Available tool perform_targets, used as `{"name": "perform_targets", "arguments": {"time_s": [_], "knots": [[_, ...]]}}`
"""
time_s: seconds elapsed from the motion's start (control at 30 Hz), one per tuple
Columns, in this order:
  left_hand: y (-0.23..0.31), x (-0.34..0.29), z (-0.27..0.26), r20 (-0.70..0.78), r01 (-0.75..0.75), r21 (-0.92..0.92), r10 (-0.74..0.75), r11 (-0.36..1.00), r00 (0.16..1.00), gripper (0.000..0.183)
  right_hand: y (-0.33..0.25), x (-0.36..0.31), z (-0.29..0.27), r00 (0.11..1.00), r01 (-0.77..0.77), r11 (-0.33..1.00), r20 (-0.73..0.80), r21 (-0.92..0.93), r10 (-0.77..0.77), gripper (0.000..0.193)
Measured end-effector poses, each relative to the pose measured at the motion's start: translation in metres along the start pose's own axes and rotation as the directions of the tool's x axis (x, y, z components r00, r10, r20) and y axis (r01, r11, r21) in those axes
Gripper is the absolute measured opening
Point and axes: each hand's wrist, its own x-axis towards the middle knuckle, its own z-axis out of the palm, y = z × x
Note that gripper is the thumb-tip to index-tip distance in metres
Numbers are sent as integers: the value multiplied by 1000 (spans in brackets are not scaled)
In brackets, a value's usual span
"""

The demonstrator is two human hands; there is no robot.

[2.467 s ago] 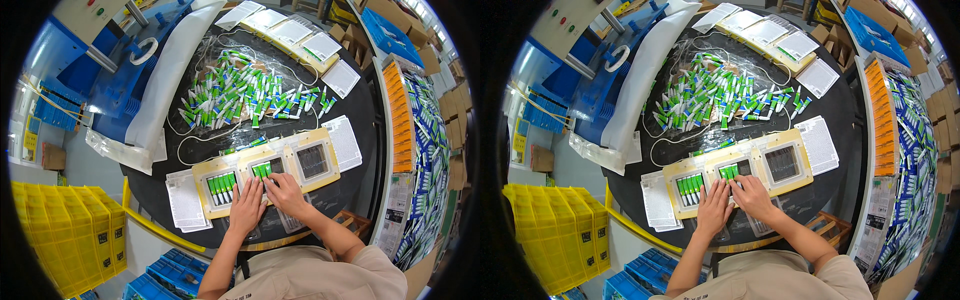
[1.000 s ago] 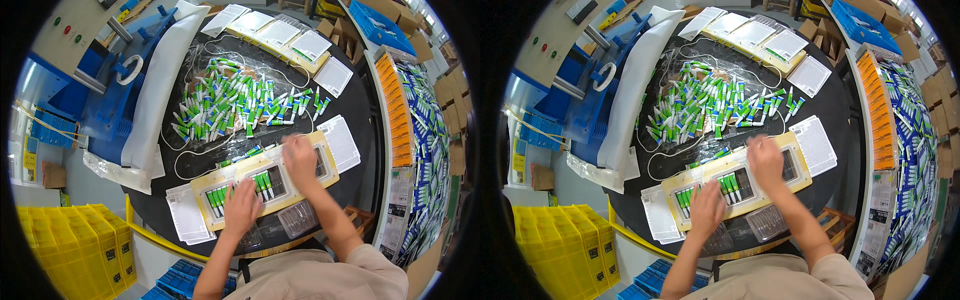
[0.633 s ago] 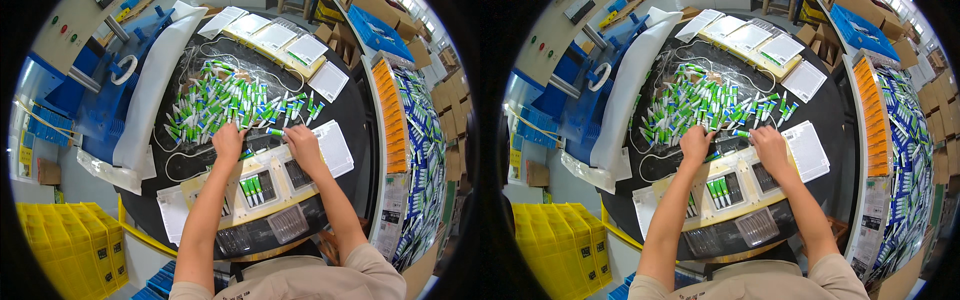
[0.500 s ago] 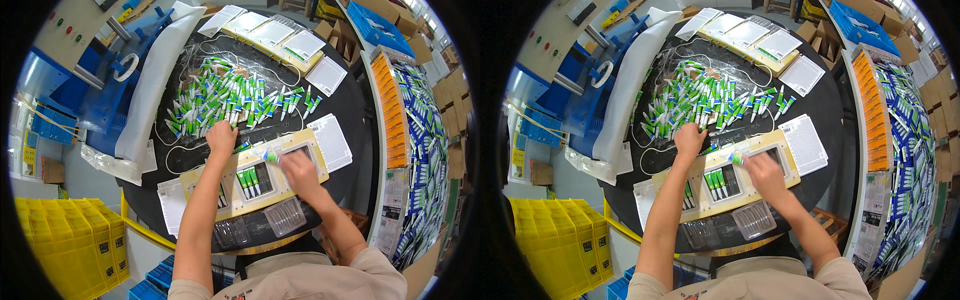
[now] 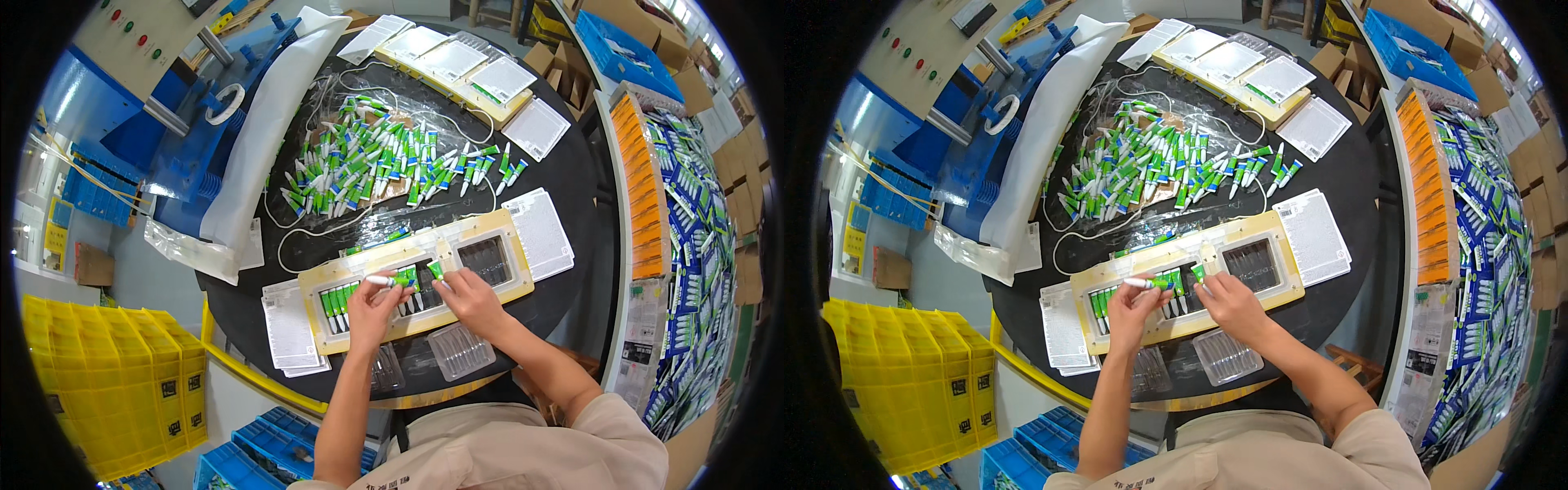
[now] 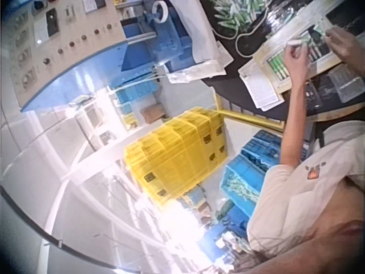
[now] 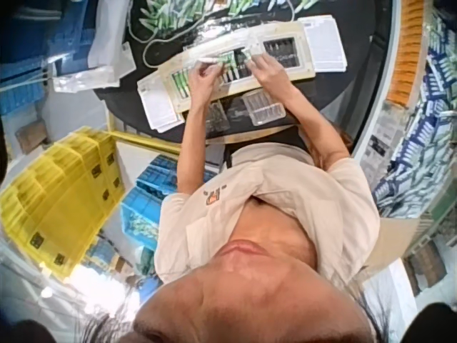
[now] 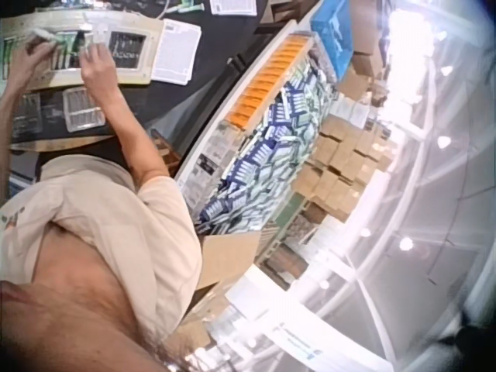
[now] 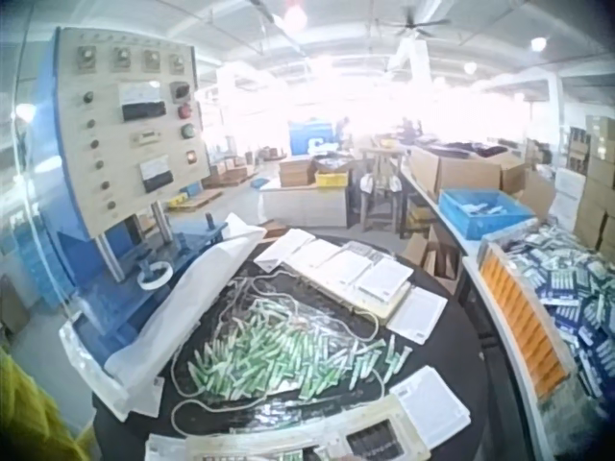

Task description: The person places green cylindrical batteries into a three-compartment wooden jig, then covers each compartment with a white paper sheet. The person repeats this cycle multiple times, stacking the completed units on the table.

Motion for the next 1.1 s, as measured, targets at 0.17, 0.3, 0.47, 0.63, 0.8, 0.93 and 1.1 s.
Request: {"name": "perform_targets", "arguments": {"time_s": [0.17, 0.3, 0.47, 0.63, 0.8, 0.93, 1.1], "knots": [[-6, -25, 1, -82, -39, 24, 41, 999, 996, 27, 3, -1, 14, 994, 56, 998, 99, -20, -53, 36], [-14, -34, 5, -18, -412, 528, 495, 742, 869, 24, -6, -2, 15, 986, 29, 999, 166, -16, -26, 36], [-31, -22, 24, 261, -624, 730, 729, 280, 633, 39, -10, -1, -3, 986, -116, 989, 134, 91, 104, 38], [-46, -12, 36, 364, -628, 774, 756, 80, 544, 37, -10, -9, -18, 969, -242, 960, 77, 139, 233, 28], [-55, -11, 35, 392, -586, 810, 714, 32, 580, 31, -10, -10, -9, 971, -240, 957, 27, 164, 239, 21], [-61, -12, 34, 393, -593, 803, 701, 53, 595, 30, -13, -12, -3, 964, -262, 953, 6, 154, 264, 19], [-66, -16, 40, 326, -626, 760, 733, 173, 597, 35, -15, -15, 1, 955, -292, 945, -4, 145, 295, 19]]}}
